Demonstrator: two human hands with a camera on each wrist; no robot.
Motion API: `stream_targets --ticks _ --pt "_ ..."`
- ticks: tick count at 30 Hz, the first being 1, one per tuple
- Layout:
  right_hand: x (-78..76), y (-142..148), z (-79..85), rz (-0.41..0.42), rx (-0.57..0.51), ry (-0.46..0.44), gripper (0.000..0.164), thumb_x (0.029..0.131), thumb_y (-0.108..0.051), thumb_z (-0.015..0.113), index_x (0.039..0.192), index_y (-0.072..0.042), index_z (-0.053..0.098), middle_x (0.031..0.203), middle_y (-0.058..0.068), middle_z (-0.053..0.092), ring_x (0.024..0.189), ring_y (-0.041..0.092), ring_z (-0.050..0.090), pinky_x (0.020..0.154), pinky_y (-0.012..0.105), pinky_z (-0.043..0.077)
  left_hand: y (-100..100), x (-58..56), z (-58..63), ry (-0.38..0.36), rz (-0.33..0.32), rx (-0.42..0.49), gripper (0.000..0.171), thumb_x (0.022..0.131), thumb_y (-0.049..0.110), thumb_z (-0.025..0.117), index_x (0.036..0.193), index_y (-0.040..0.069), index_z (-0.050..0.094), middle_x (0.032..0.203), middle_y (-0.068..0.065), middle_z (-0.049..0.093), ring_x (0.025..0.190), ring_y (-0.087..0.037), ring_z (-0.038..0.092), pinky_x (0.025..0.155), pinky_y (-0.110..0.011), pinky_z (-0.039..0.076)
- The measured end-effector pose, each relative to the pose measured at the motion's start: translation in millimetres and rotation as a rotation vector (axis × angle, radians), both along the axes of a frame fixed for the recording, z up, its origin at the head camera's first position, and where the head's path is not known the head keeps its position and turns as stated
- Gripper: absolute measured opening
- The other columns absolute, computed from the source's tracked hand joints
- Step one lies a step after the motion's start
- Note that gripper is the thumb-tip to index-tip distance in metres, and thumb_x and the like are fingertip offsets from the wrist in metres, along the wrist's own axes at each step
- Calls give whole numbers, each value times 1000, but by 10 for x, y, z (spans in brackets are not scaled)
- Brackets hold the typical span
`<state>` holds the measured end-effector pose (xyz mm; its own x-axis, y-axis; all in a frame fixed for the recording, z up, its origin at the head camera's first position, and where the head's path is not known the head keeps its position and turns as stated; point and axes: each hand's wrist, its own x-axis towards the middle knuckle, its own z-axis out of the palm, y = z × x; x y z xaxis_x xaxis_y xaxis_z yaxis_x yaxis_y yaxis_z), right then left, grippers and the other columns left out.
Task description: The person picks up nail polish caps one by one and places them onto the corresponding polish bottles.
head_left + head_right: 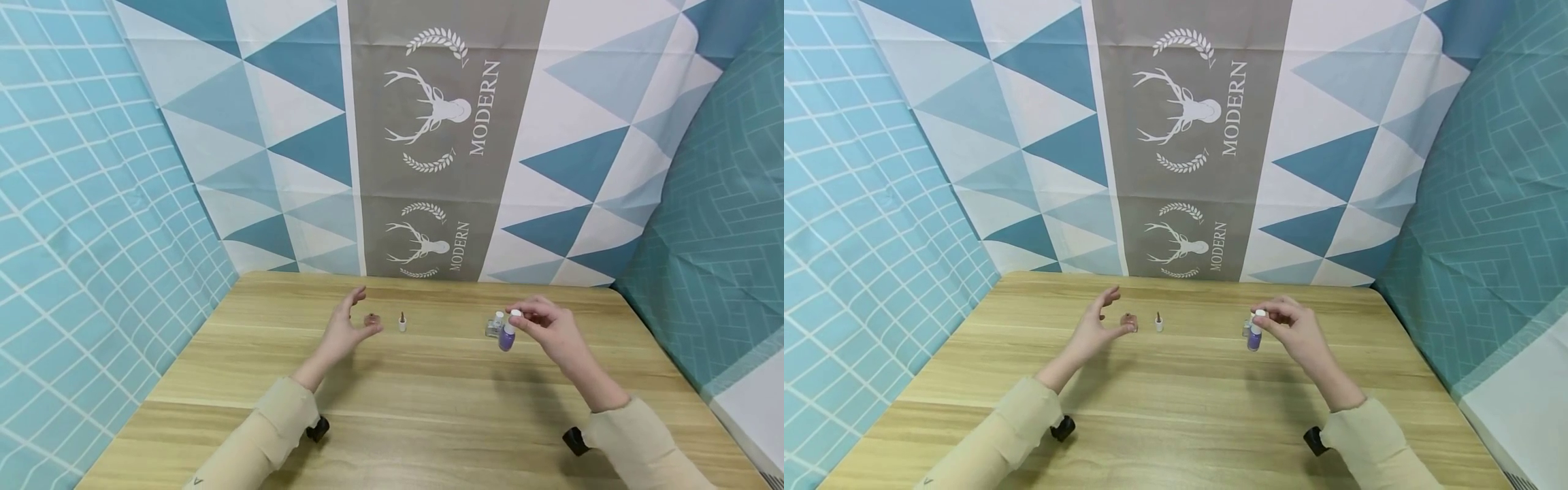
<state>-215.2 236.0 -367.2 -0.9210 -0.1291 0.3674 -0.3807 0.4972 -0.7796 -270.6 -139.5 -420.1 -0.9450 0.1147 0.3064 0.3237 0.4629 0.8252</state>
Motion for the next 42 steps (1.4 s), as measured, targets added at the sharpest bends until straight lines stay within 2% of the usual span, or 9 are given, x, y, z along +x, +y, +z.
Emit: stream_targets --ticks 6,11,17,22,23,29,31,42 --pt "-80 35 -185 -56 -44 2 27 86 -25 70 103 -4 71 88 -8 59 74 9 50 61 19 45 -43 -138 -101 -64 -26 10 88 73 15 81 145 10 31 141 -19 43 131 -39 34 107 -56 26" --pt "-151 52 -332 -77 -95 8 27 85 -21 71 101 1 70 84 -9 57 72 7 47 59 19 43 -71 -250 -221 -89 -39 17 83 75 12 79 144 9 33 139 -24 42 129 -44 34 104 -59 30" --pt "-217 93 -488 -130 -74 -14 28 86 -27 70 103 -5 71 88 -5 57 75 7 47 61 18 44 -84 -333 -336 -149 -47 43 77 76 8 78 141 8 38 137 -24 44 127 -44 36 102 -56 35" --pt "-267 141 -587 -149 -65 -27 30 87 -29 68 106 -5 70 95 -3 60 80 6 50 66 16 45 -88 -366 -393 -204 -51 78 79 75 7 78 142 7 36 136 -24 45 124 -41 38 101 -53 37" --pt "-276 150 -604 -149 -65 -31 31 87 -29 67 107 -6 70 95 -3 60 80 5 50 66 15 45 -82 -339 -356 -220 -53 83 79 76 7 77 142 6 35 136 -25 44 124 -41 38 101 -53 36" --pt "-316 188 -677 -163 -44 -65 35 88 -33 66 110 -6 69 96 1 60 80 6 49 65 17 45 -94 -348 -390 -282 -49 91 77 76 7 77 142 4 36 135 -23 46 123 -38 41 105 -50 34" --pt "-326 199 -696 -171 -30 -77 36 88 -34 66 110 -7 70 96 1 60 80 7 49 64 17 45 -100 -382 -447 -285 -40 82 75 76 8 77 141 5 38 133 -21 49 121 -36 44 104 -48 35" --pt "-407 290 -831 -189 -26 -107 33 87 -32 67 109 -8 70 92 1 59 79 7 49 65 18 44 -78 -426 -454 -334 -12 91 60 78 4 75 132 0 49 128 -19 55 116 -31 51 100 -43 41"
